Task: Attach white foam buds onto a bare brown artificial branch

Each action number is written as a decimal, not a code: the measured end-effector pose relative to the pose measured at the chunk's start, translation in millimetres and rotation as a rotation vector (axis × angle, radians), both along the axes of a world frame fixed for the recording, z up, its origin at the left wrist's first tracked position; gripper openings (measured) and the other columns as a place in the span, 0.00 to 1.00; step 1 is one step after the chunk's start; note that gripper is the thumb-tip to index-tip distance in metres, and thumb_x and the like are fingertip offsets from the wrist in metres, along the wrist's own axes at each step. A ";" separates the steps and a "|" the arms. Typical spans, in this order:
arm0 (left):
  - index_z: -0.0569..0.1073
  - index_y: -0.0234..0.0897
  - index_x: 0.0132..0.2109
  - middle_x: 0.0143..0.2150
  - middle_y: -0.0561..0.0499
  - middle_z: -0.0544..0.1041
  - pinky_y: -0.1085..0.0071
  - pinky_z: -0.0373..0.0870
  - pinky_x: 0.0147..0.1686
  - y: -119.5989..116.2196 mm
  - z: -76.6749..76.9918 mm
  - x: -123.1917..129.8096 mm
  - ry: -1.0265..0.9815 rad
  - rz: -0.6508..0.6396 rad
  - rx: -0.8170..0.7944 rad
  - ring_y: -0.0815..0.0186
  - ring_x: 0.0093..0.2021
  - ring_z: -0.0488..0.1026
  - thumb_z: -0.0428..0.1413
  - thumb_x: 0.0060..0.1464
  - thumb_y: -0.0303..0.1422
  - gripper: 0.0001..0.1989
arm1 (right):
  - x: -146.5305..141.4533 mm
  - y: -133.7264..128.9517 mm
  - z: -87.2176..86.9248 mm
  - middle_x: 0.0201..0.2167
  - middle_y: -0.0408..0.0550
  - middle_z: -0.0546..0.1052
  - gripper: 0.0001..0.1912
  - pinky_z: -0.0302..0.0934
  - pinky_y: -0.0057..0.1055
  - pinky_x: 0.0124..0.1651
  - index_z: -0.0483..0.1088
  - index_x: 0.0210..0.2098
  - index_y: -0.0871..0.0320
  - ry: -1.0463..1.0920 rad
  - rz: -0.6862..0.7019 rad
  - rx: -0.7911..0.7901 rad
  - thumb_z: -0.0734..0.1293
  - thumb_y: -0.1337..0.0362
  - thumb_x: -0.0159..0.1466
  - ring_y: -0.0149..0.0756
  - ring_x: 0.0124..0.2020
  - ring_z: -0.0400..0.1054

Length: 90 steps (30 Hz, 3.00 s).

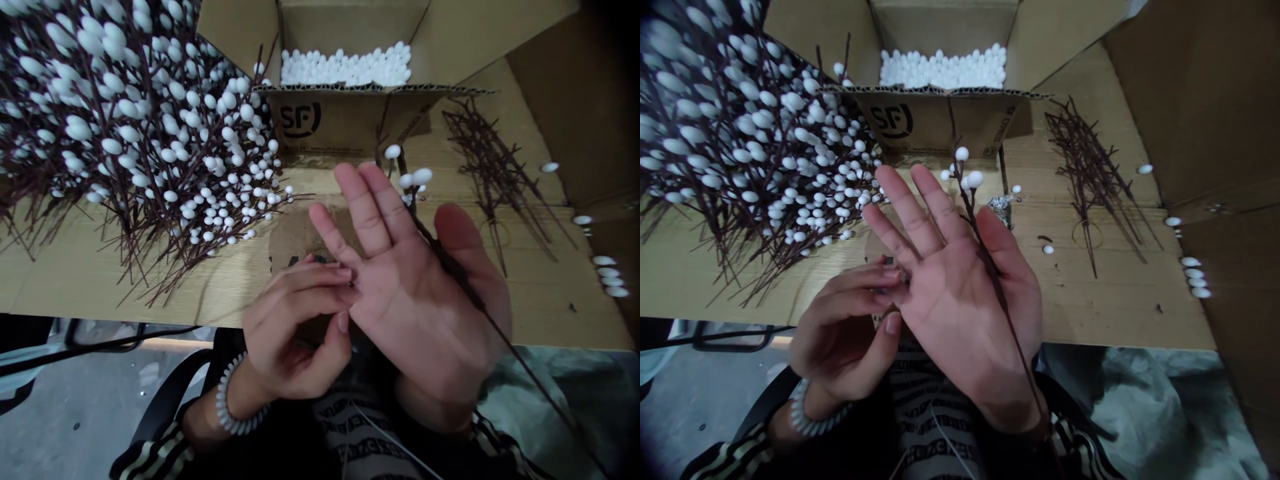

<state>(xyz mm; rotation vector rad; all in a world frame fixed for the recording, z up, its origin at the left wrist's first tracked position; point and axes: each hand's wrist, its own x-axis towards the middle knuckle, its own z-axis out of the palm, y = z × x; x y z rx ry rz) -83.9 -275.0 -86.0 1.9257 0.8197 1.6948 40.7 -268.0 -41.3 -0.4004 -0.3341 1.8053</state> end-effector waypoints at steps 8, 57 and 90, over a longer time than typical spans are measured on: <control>0.78 0.35 0.42 0.40 0.49 0.84 0.66 0.77 0.47 9.5 8.3 -18.4 0.283 -0.039 0.151 0.65 0.39 0.79 0.58 0.54 0.28 0.09 | -1.2 -3.0 5.7 0.59 0.40 0.76 0.26 0.60 0.35 0.65 0.69 0.57 0.52 0.050 -0.013 0.050 0.53 0.48 0.70 0.32 0.61 0.69; 0.65 0.39 0.46 0.41 0.48 0.68 0.60 0.72 0.40 -9.9 16.3 14.6 0.089 -0.126 -0.283 0.59 0.40 0.68 0.64 0.37 0.33 0.27 | 2.4 2.6 5.7 0.59 0.37 0.76 0.22 0.58 0.34 0.67 0.71 0.52 0.48 -0.116 -0.064 -0.036 0.53 0.48 0.69 0.32 0.64 0.65; 0.61 0.37 0.23 0.24 0.56 0.69 0.68 0.71 0.38 15.9 10.4 -5.4 -0.038 -0.285 -0.281 0.69 0.31 0.70 0.58 0.49 0.21 0.14 | 0.8 9.9 -10.6 0.61 0.34 0.73 0.24 0.50 0.51 0.71 0.71 0.54 0.40 -0.262 0.010 0.122 0.49 0.47 0.70 0.38 0.69 0.57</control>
